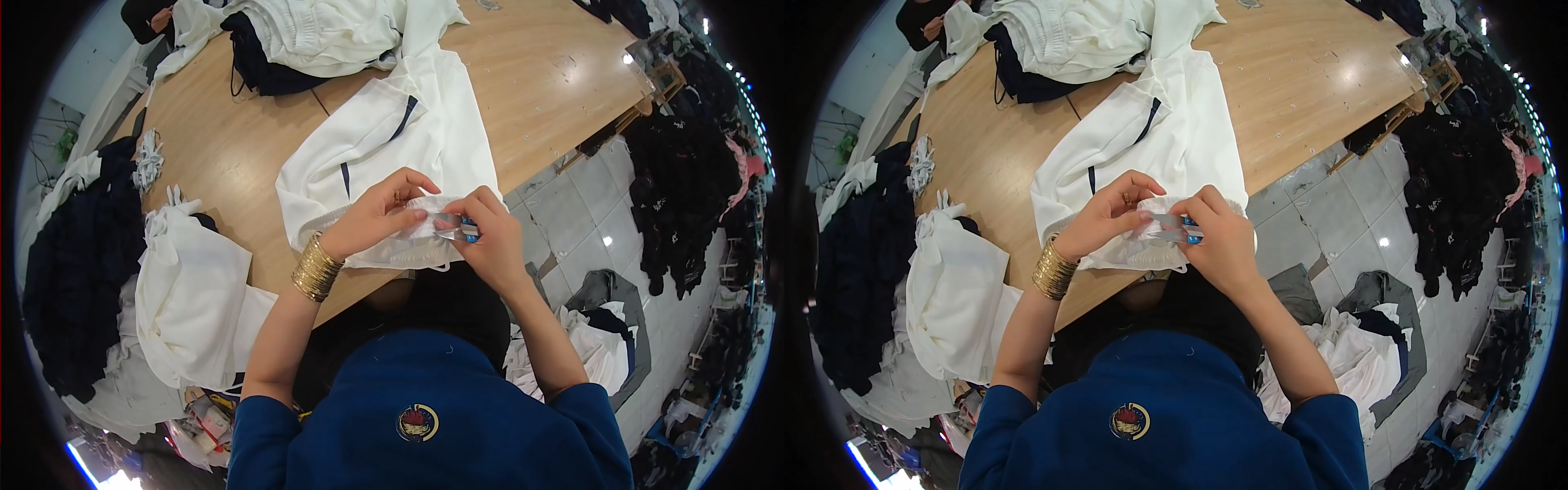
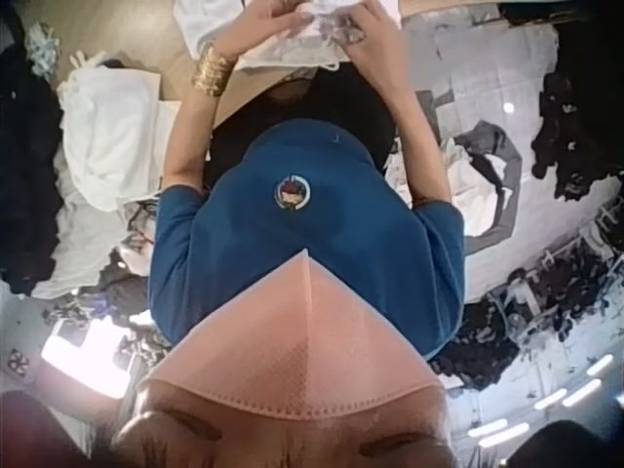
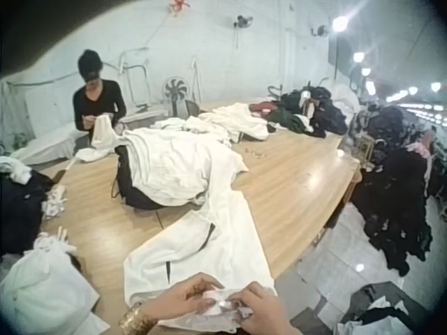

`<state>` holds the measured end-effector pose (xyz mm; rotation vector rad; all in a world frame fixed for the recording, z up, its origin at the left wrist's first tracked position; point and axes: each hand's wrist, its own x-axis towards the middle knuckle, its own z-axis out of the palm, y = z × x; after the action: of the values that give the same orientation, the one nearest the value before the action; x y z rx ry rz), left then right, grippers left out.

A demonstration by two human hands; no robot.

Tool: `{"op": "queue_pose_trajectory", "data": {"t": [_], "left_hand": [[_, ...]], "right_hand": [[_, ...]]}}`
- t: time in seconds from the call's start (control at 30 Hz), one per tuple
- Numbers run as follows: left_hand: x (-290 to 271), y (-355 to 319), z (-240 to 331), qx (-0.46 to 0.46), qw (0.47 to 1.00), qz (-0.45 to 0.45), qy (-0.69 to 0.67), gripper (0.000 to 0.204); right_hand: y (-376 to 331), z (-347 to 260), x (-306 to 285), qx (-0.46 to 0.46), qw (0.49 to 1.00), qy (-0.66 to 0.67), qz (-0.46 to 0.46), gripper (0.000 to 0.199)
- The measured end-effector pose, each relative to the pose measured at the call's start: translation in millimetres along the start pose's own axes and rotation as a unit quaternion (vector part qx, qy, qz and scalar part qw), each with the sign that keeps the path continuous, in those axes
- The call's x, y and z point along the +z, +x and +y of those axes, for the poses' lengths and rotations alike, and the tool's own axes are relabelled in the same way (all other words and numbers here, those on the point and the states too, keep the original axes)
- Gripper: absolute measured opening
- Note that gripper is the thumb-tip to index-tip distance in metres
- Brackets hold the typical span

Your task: Trimming excess threads from white athletic shorts using thread snips.

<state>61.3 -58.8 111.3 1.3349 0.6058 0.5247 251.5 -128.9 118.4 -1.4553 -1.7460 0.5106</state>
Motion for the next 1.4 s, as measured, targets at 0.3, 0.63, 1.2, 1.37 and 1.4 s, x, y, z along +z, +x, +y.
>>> {"op": "queue_pose_trajectory", "data": {"t": [0.3,0.63,1.2,1.37,1.4], "left_hand": [[-2.7,0.3,-1.0,-0.009,0.999,-0.014,0.027,0.029],[2.4,-7.2,1.7,-0.012,0.999,0.011,-0.029,0.029],[3.0,-11.0,10.7,0.166,0.867,0.086,0.463,0.022],[13.7,-15.6,12.9,0.12,0.875,0.086,0.462,0.02],[12.0,-16.0,7.2,0.106,0.87,0.091,0.472,0.02]], "right_hand": [[-19.3,-31.1,-16.4,-0.011,0.924,0.127,-0.36,0.012],[-6.0,-5.7,7.1,0.033,0.995,0.098,-0.003,0.022],[-4.6,-3.6,7.5,0.085,0.984,0.068,-0.138,0.023],[-6.2,-2.0,14.1,0.073,0.984,0.072,-0.145,0.023],[-6.7,-2.6,15.2,0.065,0.983,0.071,-0.154,0.022]]}}
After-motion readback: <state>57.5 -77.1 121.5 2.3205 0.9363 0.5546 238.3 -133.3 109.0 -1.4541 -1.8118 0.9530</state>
